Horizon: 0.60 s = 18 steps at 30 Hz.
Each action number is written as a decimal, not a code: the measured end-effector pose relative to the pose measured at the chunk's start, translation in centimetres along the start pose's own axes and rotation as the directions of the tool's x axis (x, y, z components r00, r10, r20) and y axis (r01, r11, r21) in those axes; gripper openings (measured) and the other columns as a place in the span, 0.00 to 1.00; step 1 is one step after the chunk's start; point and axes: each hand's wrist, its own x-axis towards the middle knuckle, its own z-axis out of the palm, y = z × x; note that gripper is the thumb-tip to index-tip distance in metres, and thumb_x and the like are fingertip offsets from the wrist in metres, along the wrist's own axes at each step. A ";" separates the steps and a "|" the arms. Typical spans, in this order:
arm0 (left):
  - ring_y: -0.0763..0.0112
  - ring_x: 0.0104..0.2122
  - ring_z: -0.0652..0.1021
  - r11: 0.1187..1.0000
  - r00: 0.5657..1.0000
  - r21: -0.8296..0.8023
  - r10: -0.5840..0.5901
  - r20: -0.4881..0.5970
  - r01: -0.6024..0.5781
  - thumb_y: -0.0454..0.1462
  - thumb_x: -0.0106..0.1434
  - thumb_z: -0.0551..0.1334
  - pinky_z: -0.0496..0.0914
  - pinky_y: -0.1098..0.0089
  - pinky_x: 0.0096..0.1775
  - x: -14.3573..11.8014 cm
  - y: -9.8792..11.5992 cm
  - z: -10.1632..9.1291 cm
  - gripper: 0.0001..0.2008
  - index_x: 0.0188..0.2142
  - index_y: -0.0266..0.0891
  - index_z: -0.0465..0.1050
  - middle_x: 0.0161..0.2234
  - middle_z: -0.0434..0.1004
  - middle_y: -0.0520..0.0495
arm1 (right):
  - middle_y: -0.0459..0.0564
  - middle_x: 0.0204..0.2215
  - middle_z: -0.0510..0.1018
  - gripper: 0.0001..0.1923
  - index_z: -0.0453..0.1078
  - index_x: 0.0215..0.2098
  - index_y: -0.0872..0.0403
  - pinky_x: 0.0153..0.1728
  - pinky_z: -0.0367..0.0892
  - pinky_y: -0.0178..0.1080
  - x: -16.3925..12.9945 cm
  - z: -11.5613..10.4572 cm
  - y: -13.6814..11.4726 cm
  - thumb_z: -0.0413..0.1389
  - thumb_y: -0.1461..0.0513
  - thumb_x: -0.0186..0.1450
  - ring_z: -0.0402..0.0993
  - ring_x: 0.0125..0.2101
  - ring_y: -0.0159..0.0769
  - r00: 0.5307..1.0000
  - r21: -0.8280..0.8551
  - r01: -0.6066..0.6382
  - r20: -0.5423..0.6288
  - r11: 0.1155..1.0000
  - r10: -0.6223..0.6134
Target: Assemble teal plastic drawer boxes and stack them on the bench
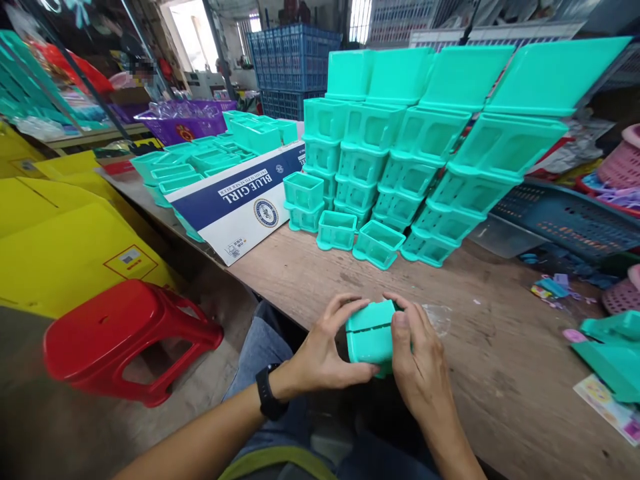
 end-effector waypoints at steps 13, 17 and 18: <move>0.51 0.45 0.80 0.999 0.998 0.039 -0.024 -0.060 0.026 0.39 0.39 0.80 0.75 0.56 0.49 0.5 0.7 -0.9 0.39 0.53 0.39 0.76 0.47 0.80 0.44 | 0.48 0.41 0.83 0.19 0.79 0.43 0.50 0.38 0.75 0.36 1.4 0.7 -1.3 0.45 0.57 0.79 0.82 0.41 0.36 0.957 -0.005 0.260 -0.136 0.966 -0.258; 0.50 0.44 0.80 0.997 0.997 0.041 -0.061 -0.053 0.063 0.42 0.39 0.80 0.75 0.55 0.47 0.5 0.5 -1.6 0.38 0.51 0.38 0.77 0.45 0.80 0.42 | 0.49 0.39 0.84 0.21 0.79 0.41 0.51 0.37 0.76 0.37 1.3 1.8 -0.8 0.44 0.58 0.79 0.82 0.40 0.37 0.961 0.017 0.223 -0.170 0.975 -0.217; 0.49 0.44 0.80 0.997 0.997 0.039 -0.064 -0.041 0.066 0.42 0.39 0.80 0.74 0.54 0.48 0.5 0.4 -1.7 0.38 0.51 0.39 0.77 0.46 0.80 0.42 | 0.49 0.40 0.84 0.21 0.79 0.41 0.51 0.37 0.77 0.37 1.3 1.9 -0.5 0.44 0.58 0.79 0.82 0.40 0.38 0.966 0.026 0.212 -0.156 0.977 -0.206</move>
